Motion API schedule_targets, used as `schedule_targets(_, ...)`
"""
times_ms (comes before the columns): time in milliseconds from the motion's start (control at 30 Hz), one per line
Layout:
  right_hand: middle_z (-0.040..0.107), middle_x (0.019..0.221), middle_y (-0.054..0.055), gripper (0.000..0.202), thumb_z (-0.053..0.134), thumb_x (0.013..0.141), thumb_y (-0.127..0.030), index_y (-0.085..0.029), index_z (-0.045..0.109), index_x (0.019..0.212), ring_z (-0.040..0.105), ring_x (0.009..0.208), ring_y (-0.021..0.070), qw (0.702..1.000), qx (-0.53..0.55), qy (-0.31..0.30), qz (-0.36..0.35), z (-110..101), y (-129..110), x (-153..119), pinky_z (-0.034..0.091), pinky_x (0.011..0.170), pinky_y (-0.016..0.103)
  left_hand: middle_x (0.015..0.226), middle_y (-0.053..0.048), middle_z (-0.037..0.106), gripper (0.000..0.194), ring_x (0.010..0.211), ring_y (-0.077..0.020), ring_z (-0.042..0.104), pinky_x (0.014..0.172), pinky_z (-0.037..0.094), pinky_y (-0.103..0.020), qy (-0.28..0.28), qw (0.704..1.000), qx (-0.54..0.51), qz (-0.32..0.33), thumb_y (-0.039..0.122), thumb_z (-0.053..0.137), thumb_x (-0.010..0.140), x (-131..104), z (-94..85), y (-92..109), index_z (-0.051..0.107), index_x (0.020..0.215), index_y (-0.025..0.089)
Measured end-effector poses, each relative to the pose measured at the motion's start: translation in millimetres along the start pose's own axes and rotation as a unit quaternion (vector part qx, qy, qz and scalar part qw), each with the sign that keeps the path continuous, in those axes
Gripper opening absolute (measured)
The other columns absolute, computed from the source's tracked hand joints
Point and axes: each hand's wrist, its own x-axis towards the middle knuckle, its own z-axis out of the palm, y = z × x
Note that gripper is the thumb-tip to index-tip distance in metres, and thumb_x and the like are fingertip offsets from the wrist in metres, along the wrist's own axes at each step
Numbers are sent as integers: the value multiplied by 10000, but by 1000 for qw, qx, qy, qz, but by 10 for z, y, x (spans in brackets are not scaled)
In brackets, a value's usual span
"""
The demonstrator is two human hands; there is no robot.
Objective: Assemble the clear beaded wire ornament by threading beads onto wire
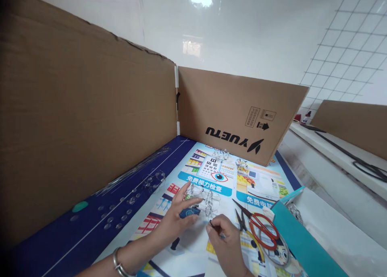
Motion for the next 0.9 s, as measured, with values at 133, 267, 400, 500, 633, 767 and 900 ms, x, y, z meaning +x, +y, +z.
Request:
schedule_targets(133, 538, 692, 14, 166, 581, 794, -314, -177, 551, 707, 505, 632, 144, 1000, 12, 1, 18, -3, 19, 7, 439, 576, 229, 1493, -8, 118, 294, 1358, -318, 125, 1076, 194, -524, 0, 991, -113, -71, 312, 666, 727, -11, -36, 92, 664, 1019, 278)
schedule_targets(267, 544, 705, 18, 192, 587, 793, -349, -171, 570, 719, 512, 655, 152, 999, 6, -19, 35, -10, -25, 7, 444, 612, 238, 1481, -3, 162, 174, 1349, -315, 164, 1065, 225, -524, 21, 983, -153, -102, 337, 645, 747, -20, -48, 156, 690, 891, 250)
schedule_targets(400, 504, 674, 0, 216, 592, 791, -377, -174, 554, 725, 474, 622, 134, 997, 23, -22, 63, 6, 0, 14, 419, 579, 225, 1461, -10, 223, 135, 1335, -305, 193, 1070, 203, -502, 44, 990, -113, -74, 319, 608, 778, -25, -68, 202, 695, 744, 221)
schedule_targets(500, 469, 631, -18, 232, 606, 780, -385, -175, 541, 705, 437, 572, 116, 996, 45, -4, 77, 26, 49, 19, 393, 530, 213, 1438, -20, 282, 141, 1328, -308, 185, 1060, 187, -513, 50, 998, -38, -14, 303, 597, 784, -42, -103, 227, 697, 720, 227)
schedule_targets(633, 484, 631, -13, 232, 628, 759, -386, -166, 568, 714, 437, 567, 116, 994, 56, 21, 87, 37, 71, 28, 393, 523, 217, 1414, -38, 337, 149, 1306, -304, 226, 1036, 208, -516, 42, 997, 25, 53, 273, 565, 799, -64, -141, 244, 690, 733, 226)
schedule_targets(767, 475, 612, -23, 250, 646, 734, -405, -171, 567, 698, 429, 558, 115, 991, 62, 39, 107, 29, 76, 53, 379, 509, 213, 1408, -57, 351, 131, 1291, -301, 261, 1038, 209, -503, 43, 995, 47, 80, 223, 553, 785, -57, -145, 228, 671, 727, 210)
schedule_targets(900, 448, 569, -41, 248, 658, 720, -397, -171, 565, 677, 404, 519, 100, 988, 76, 60, 120, 14, 84, 77, 355, 476, 200, 1408, -53, 355, 108, 1284, -299, 270, 1041, 213, -489, 41, 994, 55, 82, 203, 560, 763, -59, -140, 206, 646, 697, 203)
